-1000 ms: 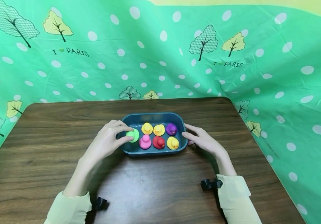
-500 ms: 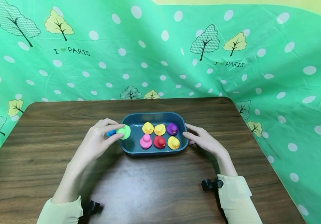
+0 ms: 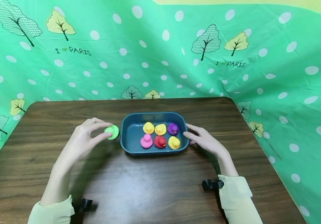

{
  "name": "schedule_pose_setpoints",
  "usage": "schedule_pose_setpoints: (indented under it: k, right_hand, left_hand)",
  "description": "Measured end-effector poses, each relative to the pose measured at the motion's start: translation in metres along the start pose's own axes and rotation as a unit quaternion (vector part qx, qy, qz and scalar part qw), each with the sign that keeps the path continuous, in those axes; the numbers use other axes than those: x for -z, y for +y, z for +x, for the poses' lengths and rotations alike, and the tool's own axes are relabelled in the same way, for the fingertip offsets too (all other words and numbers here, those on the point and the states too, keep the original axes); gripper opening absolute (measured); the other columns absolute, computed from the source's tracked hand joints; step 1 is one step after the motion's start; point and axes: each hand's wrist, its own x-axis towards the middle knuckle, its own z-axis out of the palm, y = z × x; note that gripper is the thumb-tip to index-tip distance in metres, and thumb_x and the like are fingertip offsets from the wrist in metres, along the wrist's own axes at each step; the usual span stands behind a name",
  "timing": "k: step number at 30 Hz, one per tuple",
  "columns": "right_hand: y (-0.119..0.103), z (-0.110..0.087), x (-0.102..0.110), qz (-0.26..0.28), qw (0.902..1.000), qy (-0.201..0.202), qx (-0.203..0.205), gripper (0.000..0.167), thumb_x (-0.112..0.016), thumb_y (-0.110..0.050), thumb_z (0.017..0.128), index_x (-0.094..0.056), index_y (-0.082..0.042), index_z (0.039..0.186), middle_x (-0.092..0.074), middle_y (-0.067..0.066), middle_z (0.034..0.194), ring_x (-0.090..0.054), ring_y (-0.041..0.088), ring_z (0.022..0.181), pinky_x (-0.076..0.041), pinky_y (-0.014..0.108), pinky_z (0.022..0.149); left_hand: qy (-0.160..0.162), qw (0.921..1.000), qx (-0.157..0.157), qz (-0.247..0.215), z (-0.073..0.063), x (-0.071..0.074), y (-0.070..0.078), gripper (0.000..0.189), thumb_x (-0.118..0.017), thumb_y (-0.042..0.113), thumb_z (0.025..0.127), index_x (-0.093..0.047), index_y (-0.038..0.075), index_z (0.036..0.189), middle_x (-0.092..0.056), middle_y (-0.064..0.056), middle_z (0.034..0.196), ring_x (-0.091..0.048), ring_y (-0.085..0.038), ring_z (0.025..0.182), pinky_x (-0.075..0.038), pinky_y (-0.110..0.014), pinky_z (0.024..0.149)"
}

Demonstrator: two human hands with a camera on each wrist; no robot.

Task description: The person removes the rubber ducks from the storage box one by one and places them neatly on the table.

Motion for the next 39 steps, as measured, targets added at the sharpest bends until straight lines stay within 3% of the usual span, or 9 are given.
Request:
schedule_pose_setpoints:
  k: [8, 11, 16, 21, 27, 32, 34, 39]
  right_hand:
    - [0.0, 0.0, 0.0, -0.002, 1.0, 0.0, -0.002, 0.062, -0.049, -0.046, 0.108, -0.035, -0.018, 0.161, -0.043, 0.016, 0.162, -0.066, 0.028, 0.121, -0.052, 0.039, 0.105]
    - [0.001, 0.0, 0.001, 0.0, 1.0, 0.0, -0.001, 0.062, -0.05, -0.045, 0.108, -0.035, -0.018, 0.161, -0.043, 0.016, 0.162, -0.066, 0.027, 0.12, -0.052, 0.032, 0.103]
    - [0.001, 0.0, 0.001, 0.001, 1.0, 0.001, -0.001, 0.062, -0.05, -0.045, 0.108, -0.036, -0.018, 0.161, -0.044, 0.016, 0.161, -0.068, 0.026, 0.118, -0.052, 0.034, 0.104]
    - [0.001, -0.001, 0.001, 0.002, 1.0, 0.0, -0.001, 0.061, -0.049, -0.045, 0.108, -0.035, -0.019, 0.161, -0.043, 0.016, 0.162, -0.067, 0.027, 0.118, -0.048, 0.05, 0.11]
    - [0.001, 0.0, 0.001, 0.004, 1.0, -0.001, -0.001, 0.061, -0.05, -0.045, 0.108, -0.036, -0.019, 0.161, -0.044, 0.015, 0.162, -0.063, 0.029, 0.125, -0.052, 0.043, 0.107]
    - [0.0, 0.0, 0.001, 0.002, 1.0, 0.0, -0.002, 0.062, -0.049, -0.045, 0.108, -0.036, -0.017, 0.161, -0.044, 0.017, 0.161, -0.063, 0.031, 0.125, -0.05, 0.049, 0.108]
    - [0.0, 0.0, 0.0, 0.002, 1.0, 0.0, -0.002, 0.062, -0.049, -0.045, 0.108, -0.036, -0.017, 0.161, -0.044, 0.017, 0.161, -0.064, 0.031, 0.125, -0.051, 0.046, 0.108]
    - [-0.001, 0.0, 0.001, 0.008, 1.0, -0.001, -0.004, 0.062, -0.05, -0.044, 0.108, -0.036, -0.017, 0.161, -0.044, 0.016, 0.162, -0.064, 0.029, 0.124, -0.052, 0.023, 0.099]
  left_hand:
    - [-0.043, 0.998, 0.037, -0.026, -0.001, 0.002, -0.015, 0.027, -0.081, 0.021, 0.089, -0.076, 0.016, 0.115, -0.074, 0.001, 0.111, -0.065, -0.025, 0.112, -0.048, -0.049, 0.101]
    - [-0.062, 0.9957, 0.057, -0.038, -0.001, 0.002, -0.022, 0.023, -0.08, 0.024, 0.091, -0.076, 0.019, 0.113, -0.075, 0.001, 0.112, -0.065, -0.025, 0.115, -0.046, -0.052, 0.104]
    - [-0.105, 0.9898, 0.085, -0.044, -0.001, 0.001, -0.03, 0.023, -0.08, 0.03, 0.091, -0.077, 0.022, 0.112, -0.074, 0.001, 0.117, -0.061, -0.025, 0.121, -0.044, -0.053, 0.108]
    - [-0.134, 0.9853, 0.093, -0.052, -0.001, -0.002, -0.038, 0.021, -0.08, 0.032, 0.09, -0.078, 0.023, 0.11, -0.074, 0.002, 0.117, -0.062, -0.024, 0.122, -0.048, -0.05, 0.105]
    - [-0.159, 0.9797, 0.101, -0.067, -0.003, -0.002, -0.046, 0.022, -0.079, 0.031, 0.091, -0.078, 0.024, 0.112, -0.074, 0.003, 0.119, -0.064, -0.023, 0.123, -0.05, -0.05, 0.106]
    - [-0.175, 0.9764, 0.102, -0.075, -0.003, -0.003, -0.05, 0.022, -0.078, 0.028, 0.092, -0.077, 0.024, 0.114, -0.075, 0.003, 0.119, -0.064, -0.024, 0.125, -0.048, -0.051, 0.108]
    - [-0.179, 0.9756, 0.102, -0.075, -0.003, -0.004, -0.052, 0.022, -0.077, 0.027, 0.092, -0.077, 0.023, 0.114, -0.076, 0.003, 0.118, -0.063, -0.024, 0.126, -0.048, -0.051, 0.109]
    - [-0.188, 0.9742, 0.104, -0.07, -0.002, -0.006, -0.054, 0.021, -0.077, 0.025, 0.093, -0.078, 0.022, 0.113, -0.075, 0.001, 0.12, -0.063, -0.026, 0.126, -0.048, -0.052, 0.108]
